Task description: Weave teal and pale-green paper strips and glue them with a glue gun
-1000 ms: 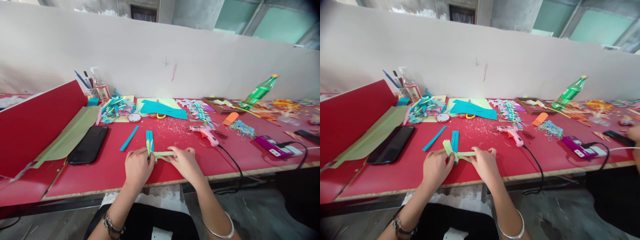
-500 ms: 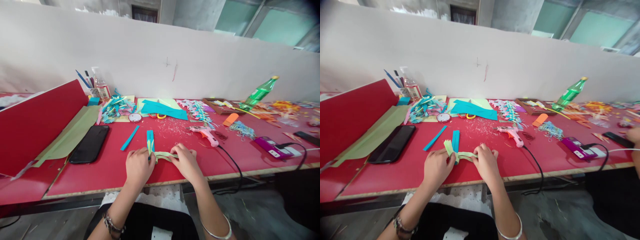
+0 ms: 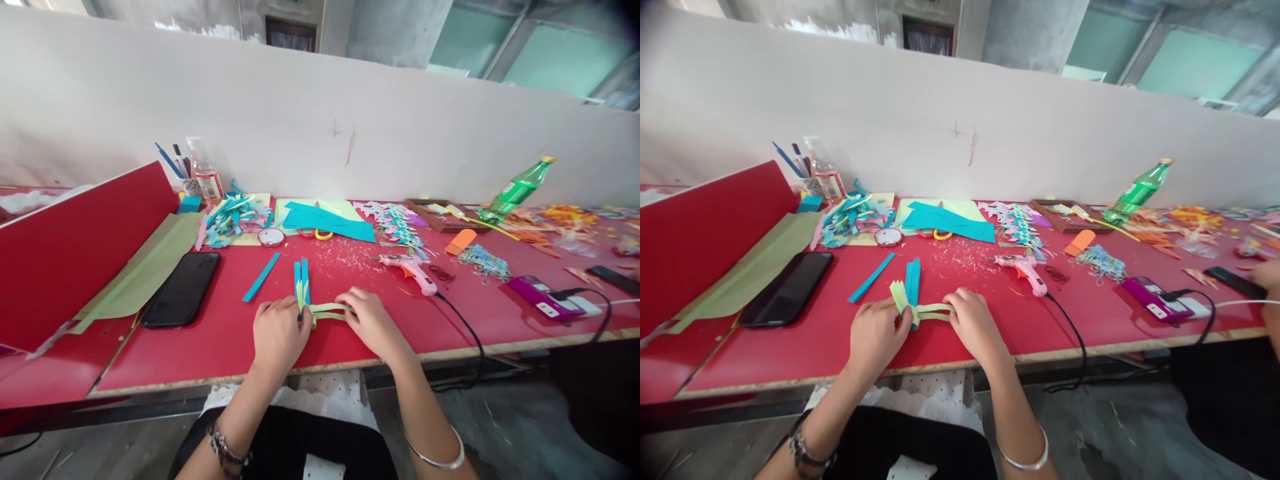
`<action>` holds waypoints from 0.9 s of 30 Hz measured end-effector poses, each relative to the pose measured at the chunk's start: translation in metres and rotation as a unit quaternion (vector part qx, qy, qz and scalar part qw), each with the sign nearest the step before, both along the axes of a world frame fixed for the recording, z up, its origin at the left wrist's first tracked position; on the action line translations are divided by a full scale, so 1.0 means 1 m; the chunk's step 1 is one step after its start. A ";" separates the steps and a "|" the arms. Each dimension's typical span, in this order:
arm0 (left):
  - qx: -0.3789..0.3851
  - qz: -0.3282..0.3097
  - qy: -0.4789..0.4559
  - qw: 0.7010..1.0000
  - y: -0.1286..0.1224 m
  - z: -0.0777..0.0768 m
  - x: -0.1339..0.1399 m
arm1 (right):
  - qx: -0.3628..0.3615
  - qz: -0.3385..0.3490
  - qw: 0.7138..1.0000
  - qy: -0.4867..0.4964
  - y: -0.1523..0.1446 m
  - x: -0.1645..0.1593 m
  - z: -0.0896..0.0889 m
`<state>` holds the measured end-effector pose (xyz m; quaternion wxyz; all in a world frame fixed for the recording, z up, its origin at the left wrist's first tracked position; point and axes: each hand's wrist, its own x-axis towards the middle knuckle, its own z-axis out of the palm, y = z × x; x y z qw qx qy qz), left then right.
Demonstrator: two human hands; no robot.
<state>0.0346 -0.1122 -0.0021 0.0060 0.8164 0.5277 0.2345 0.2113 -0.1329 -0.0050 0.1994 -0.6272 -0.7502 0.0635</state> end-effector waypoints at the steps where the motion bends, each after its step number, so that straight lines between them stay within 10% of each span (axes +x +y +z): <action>1: -0.001 0.000 0.001 1.000 0.000 0.000 0.000 | 0.013 -0.001 1.000 -0.022 0.000 -0.001 0.001; 6: 0.002 0.006 0.009 1.000 0.000 -0.001 0.000 | 0.051 -0.017 0.998 -0.037 0.004 -0.004 0.005; 15: 0.008 -0.002 0.010 1.000 0.000 0.001 0.001 | -0.019 0.085 0.966 0.245 0.013 -0.024 0.021; 27: 0.022 0.004 0.012 1.000 0.000 -0.001 0.000 | -0.068 0.092 0.939 0.325 0.023 -0.034 0.002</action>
